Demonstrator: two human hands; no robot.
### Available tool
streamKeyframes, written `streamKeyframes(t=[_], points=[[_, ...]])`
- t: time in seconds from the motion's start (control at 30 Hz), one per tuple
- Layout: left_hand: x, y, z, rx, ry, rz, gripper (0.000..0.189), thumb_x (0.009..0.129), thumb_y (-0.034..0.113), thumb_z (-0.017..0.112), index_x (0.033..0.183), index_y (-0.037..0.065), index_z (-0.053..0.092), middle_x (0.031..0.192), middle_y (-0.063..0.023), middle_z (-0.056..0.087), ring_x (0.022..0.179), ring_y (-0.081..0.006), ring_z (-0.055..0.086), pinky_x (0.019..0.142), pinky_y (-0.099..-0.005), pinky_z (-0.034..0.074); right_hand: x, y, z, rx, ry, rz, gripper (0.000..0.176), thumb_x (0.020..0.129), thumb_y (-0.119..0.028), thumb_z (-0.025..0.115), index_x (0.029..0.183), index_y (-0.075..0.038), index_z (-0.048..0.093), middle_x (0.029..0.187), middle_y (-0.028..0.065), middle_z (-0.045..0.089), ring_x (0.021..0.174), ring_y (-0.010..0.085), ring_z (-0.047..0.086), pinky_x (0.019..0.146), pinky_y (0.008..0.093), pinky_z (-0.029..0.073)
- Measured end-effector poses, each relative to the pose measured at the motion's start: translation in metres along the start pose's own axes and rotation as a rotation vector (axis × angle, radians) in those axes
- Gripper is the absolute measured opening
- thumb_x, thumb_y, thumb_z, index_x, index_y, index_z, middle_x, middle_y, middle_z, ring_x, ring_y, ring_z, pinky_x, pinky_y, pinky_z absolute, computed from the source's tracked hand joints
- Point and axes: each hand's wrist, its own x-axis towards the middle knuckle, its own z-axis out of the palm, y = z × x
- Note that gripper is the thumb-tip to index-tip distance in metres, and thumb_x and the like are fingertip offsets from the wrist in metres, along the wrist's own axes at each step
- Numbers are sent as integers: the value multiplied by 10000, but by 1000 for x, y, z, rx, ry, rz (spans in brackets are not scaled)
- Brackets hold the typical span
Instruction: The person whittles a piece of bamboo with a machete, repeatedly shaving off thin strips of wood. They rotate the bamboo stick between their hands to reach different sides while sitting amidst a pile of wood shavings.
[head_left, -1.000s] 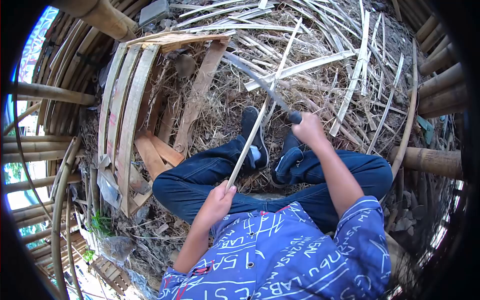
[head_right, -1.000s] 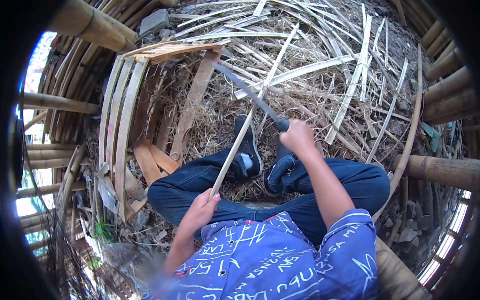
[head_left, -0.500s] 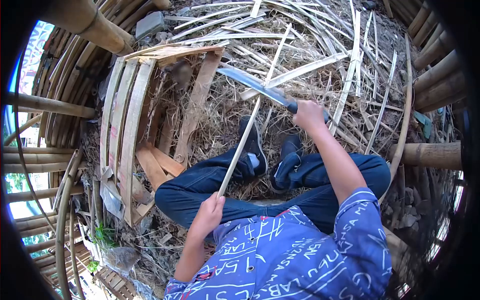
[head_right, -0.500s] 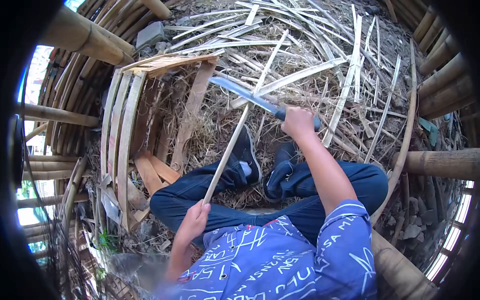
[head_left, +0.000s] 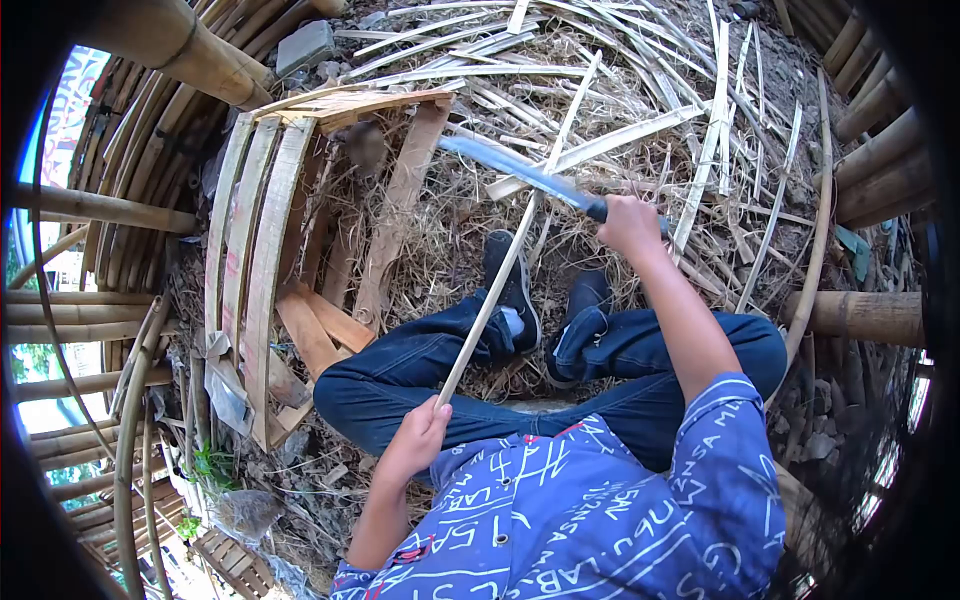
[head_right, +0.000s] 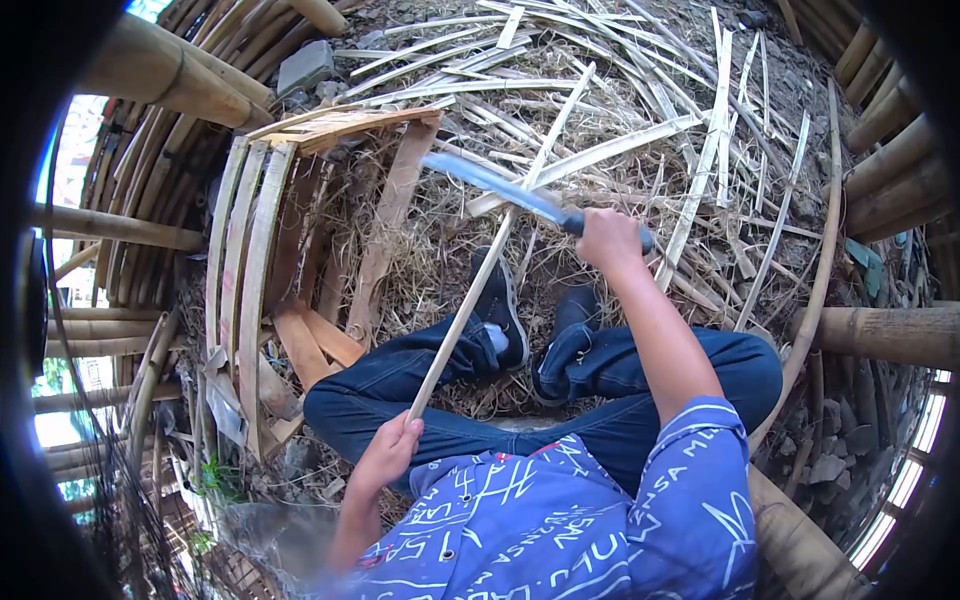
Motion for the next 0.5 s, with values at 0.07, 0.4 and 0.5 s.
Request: streamKeyframes(t=[0.07,0.4,0.5], points=[[2,0,-3,-62,-18,-40,242,1014,215,453,861,31,494,638,8,445,600,-84,390,543,-277,376,-11,-10,-2,-16,-39,-54,240,711,-181,651,927,-79,678,902,160,701,870,318,692,790,428,540],[4,3,-13,-644,-487,-500,297,1036,333,415,876,91,483,557,64,318,409,-36,272,347,-199,226,12,57,-12,110,-123,385,330,741,-256,679,970,-19,697,1005,219,686,970,356,665,861,435,528],[13,-3,-5,-681,-496,-541,324,1035,344,416,850,90,495,555,56,348,409,-43,317,350,-202,273,3,64,-31,53,-87,314,290,715,-191,659,932,-4,700,982,226,686,942,359,671,854,434,530]])
